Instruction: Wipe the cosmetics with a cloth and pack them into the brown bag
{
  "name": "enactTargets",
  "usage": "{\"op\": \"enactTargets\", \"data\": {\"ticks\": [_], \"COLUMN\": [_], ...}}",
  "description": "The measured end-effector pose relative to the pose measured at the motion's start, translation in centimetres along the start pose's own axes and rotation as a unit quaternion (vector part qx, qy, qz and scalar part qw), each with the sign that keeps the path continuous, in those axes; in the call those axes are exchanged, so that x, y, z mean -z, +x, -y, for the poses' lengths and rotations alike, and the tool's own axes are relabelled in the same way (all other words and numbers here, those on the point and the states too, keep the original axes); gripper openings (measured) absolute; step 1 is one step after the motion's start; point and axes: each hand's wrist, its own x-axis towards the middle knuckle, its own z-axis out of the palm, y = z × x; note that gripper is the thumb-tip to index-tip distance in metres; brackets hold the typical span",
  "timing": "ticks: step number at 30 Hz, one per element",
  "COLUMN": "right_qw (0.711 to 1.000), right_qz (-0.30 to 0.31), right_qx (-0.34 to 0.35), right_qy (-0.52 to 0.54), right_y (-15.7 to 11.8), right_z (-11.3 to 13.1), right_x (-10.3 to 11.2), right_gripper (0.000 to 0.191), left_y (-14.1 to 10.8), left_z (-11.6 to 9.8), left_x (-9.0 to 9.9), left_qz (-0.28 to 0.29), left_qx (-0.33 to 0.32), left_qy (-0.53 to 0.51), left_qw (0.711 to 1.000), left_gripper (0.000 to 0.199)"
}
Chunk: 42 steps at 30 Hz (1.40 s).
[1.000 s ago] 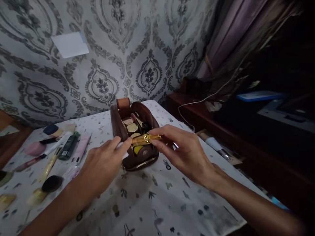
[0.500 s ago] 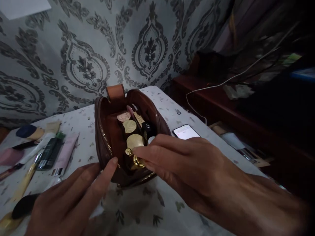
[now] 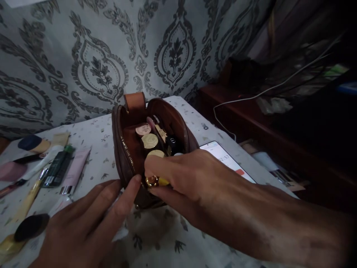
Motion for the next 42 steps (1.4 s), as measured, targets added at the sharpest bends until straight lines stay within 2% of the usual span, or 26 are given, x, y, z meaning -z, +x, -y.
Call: {"op": "enactTargets", "data": {"ticks": [2, 5, 11, 16, 20, 25, 28, 31, 35, 39, 42], "right_qw": [0.998, 0.993, 0.985, 0.966, 0.962, 0.977, 0.989, 0.997, 0.997, 0.996, 0.994], "right_qz": [0.063, 0.11, 0.138, 0.178, 0.166, 0.141, 0.084, 0.0, -0.074, -0.068, -0.032], "right_qx": [0.013, 0.008, 0.017, 0.051, 0.071, 0.042, 0.022, 0.013, 0.0, 0.001, 0.027], "right_qy": [-0.012, -0.029, -0.1, -0.183, -0.203, -0.155, -0.122, -0.082, -0.02, 0.056, 0.102], "right_y": [0.4, 0.7, 1.0, 1.1, 0.6, 0.2, 0.0, -0.5, -1.8, -3.7, -5.2], "right_z": [0.2, 0.2, 0.5, 1.0, 1.4, 1.3, 1.1, 1.1, 1.5, 2.0, 2.2], "right_x": [-0.1, -0.4, -1.0, -1.0, -0.8, -0.5, 0.0, 0.5, 0.8, -0.3, -2.4], "right_gripper": [0.011, 0.014, 0.018, 0.024, 0.019, 0.02, 0.023, 0.023, 0.026, 0.03, 0.033], "left_y": [0.2, 0.3, 0.4, 0.9, 1.7, 2.3, 2.3, 2.0, 0.9, -1.4, -3.6], "left_z": [0.2, 0.3, 0.1, 0.1, 0.1, 0.0, -0.2, -0.2, -0.4, -0.5, -0.6], "left_x": [-0.1, -0.3, -0.4, -0.4, 0.1, 0.7, 0.7, 0.8, 1.0, 1.0, 0.6], "left_qz": [-0.001, -0.019, -0.011, -0.02, -0.04, -0.036, -0.037, -0.029, -0.022, -0.043, -0.038], "left_qx": [-0.007, -0.023, -0.001, -0.018, -0.053, -0.064, -0.057, -0.047, -0.011, 0.042, 0.068], "left_qy": [-0.009, -0.003, 0.007, 0.035, 0.052, 0.053, 0.067, 0.075, 0.031, -0.023, -0.044], "left_qw": [1.0, 1.0, 1.0, 0.999, 0.996, 0.996, 0.995, 0.996, 0.999, 0.998, 0.996], "left_gripper": [0.064, 0.066, 0.078, 0.08, 0.077, 0.075, 0.069, 0.067, 0.071, 0.065, 0.061]}}
